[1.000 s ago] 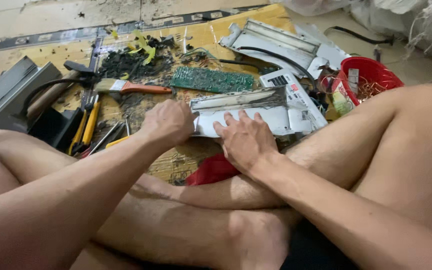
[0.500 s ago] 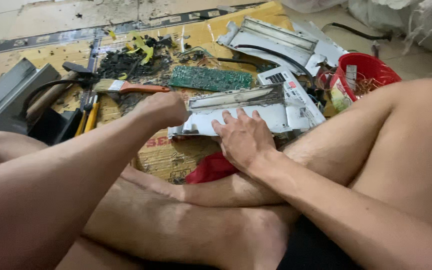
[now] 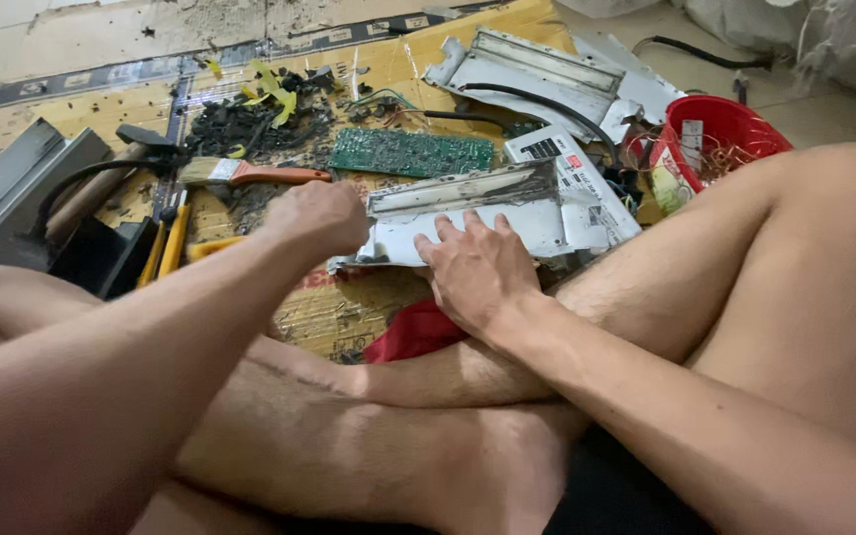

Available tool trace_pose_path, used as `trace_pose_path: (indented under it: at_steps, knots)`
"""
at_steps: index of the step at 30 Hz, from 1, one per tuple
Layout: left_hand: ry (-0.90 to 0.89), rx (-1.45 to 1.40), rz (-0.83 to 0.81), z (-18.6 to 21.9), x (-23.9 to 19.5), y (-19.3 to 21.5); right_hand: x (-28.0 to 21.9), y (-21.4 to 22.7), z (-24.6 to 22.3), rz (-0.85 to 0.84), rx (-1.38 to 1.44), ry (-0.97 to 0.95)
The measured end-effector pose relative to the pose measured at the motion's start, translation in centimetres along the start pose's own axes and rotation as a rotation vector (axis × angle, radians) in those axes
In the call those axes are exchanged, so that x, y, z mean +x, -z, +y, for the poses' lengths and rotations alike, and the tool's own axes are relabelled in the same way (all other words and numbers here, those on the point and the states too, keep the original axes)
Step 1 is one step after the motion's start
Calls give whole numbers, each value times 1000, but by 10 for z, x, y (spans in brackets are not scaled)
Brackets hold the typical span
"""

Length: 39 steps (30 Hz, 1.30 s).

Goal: The person sits on the floor and uses a knife to pry and scrape a white metal casing, likely from an electronic device. They repeatedly scrape the edges and interior surfaces of the casing to remove residue or separate parts.

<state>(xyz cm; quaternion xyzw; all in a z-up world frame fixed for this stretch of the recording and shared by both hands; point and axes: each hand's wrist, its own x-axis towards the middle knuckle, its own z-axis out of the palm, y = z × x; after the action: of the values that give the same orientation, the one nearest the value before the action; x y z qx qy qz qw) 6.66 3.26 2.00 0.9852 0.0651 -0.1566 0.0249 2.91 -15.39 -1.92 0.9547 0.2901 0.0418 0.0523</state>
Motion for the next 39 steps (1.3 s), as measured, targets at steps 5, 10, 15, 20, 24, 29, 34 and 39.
trace_pose_path:
  at_steps: [5,10,15,20,24,29,34,39]
  knots:
    - [19,-108,51,6,-22,9,-2,0,-2,6,6,3]
    - [-13,-6,73,6,-16,-8,-2,6,-3,8,10,1]
    - [-15,-2,76,7,-19,-5,0,-6,-1,27,-20,-3]
    - [-32,-79,31,13,-38,10,-3,-4,0,57,-30,0]
    - [-21,-90,3,22,-33,12,-3,-7,2,34,-2,7]
    - [-8,-55,10,14,-34,15,2,-10,0,66,2,13]
    - [53,-21,-8,16,-25,16,0,-10,0,88,-3,-5]
    - [9,16,-10,15,-23,19,-2,-9,-1,80,6,-9]
